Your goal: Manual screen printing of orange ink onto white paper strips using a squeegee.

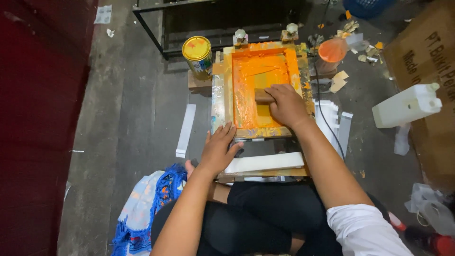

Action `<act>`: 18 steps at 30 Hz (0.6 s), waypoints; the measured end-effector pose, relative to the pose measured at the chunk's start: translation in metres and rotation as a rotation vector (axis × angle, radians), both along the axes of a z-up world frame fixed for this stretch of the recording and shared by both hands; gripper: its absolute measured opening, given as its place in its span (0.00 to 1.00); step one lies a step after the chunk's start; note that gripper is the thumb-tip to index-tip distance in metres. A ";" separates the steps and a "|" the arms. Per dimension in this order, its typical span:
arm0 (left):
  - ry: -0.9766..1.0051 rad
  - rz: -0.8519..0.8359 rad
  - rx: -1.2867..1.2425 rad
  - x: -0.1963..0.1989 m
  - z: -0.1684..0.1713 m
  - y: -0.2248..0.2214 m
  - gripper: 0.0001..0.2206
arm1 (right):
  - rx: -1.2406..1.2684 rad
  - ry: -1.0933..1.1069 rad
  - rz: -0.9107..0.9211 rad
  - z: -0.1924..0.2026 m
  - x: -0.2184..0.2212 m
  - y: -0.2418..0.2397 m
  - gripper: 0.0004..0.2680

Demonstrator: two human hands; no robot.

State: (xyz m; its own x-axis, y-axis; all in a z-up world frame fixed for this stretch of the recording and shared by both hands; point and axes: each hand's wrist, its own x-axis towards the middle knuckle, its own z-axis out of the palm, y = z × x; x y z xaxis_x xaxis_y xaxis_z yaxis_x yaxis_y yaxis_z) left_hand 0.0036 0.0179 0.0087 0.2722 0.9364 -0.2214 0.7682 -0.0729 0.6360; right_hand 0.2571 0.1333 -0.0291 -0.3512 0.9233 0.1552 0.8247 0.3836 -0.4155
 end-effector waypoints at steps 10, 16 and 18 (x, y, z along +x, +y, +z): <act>0.009 0.000 0.017 -0.003 -0.007 0.001 0.28 | -0.223 -0.138 0.031 0.013 -0.005 0.001 0.19; -0.015 0.010 0.011 -0.004 -0.006 -0.009 0.28 | -0.370 -0.146 0.021 0.049 -0.012 -0.028 0.19; 0.019 0.001 0.000 -0.004 -0.006 -0.013 0.29 | -0.514 -0.098 0.040 0.068 -0.016 -0.043 0.18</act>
State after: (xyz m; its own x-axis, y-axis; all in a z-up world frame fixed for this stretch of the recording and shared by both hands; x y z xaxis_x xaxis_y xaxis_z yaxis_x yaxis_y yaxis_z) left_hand -0.0004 0.0048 0.0023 0.2667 0.9368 -0.2264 0.7804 -0.0721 0.6211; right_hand 0.2410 0.0899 0.0392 -0.3776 0.8574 -0.3497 0.8581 0.1821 -0.4800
